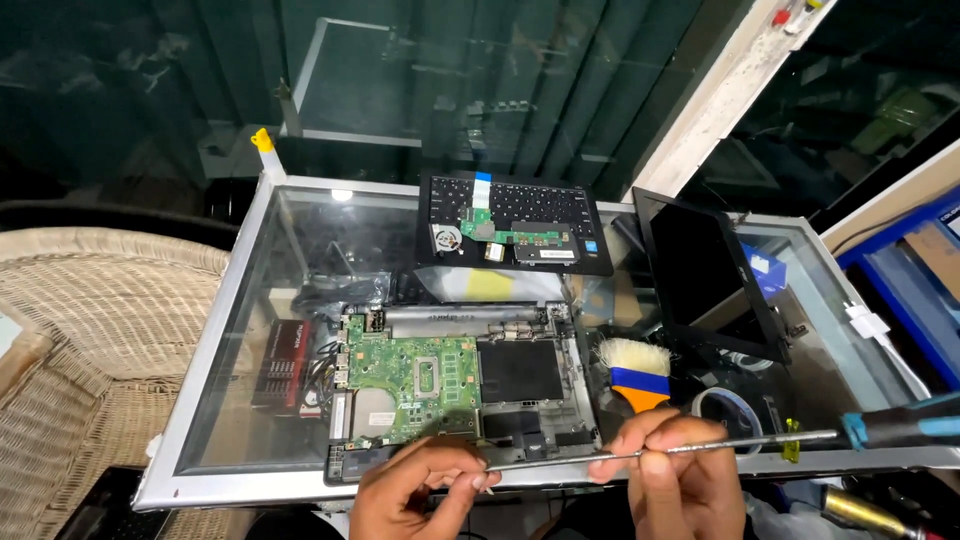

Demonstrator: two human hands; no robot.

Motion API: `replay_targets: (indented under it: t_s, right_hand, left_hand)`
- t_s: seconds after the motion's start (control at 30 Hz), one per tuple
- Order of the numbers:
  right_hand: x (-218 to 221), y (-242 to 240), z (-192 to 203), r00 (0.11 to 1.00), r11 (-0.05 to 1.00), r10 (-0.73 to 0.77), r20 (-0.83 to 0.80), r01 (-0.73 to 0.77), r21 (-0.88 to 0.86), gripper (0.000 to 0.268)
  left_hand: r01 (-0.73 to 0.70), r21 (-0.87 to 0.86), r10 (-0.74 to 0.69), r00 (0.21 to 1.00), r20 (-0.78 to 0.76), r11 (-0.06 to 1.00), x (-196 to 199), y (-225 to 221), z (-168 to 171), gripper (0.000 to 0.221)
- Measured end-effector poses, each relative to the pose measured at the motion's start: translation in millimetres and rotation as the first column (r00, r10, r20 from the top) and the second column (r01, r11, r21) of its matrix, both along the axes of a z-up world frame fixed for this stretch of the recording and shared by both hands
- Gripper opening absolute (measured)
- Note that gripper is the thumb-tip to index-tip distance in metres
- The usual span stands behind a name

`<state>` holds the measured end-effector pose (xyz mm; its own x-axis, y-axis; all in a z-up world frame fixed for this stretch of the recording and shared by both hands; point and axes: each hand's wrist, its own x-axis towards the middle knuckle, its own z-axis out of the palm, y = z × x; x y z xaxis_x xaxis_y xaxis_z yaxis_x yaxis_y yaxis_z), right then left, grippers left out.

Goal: Cleaning a laptop chassis with a brush and reinstalling the motherboard using a screwdriver.

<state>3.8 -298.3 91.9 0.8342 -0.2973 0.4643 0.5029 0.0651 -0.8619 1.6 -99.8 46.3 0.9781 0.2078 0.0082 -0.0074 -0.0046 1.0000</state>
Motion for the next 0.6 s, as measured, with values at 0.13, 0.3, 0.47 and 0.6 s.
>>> replay_targets:
  t_s: [0.13,0.3,0.47,0.6]
  right_hand:
    - [-3.8,2.5,3.0,0.997,0.997,-0.072,-0.035,0.071,-0.012,0.005]
    - [-5.3,1.8,5.3,0.996,0.997,-0.073,-0.058,0.072,-0.025,0.007]
    - [-4.4,10.1,25.6,0.979,0.969,-0.151,-0.139,0.118,-0.218,0.002]
    - [18.7,-9.6,22.7,0.996,0.960,0.074,-0.052,-0.085,-0.265,0.008]
  left_hand:
    - [0.020,0.129,-0.026,0.999,0.041,0.991,-4.4,-1.0,2.8,0.010]
    - [-0.011,0.178,-0.012,0.992,0.128,0.984,-4.7,-5.5,6.5,0.013]
    - [-0.001,0.248,-0.010,0.999,0.045,0.969,-0.7,-6.8,6.0,0.028]
    - [0.132,0.269,-0.204,0.943,0.261,0.954,16.6,3.8,10.6,0.028]
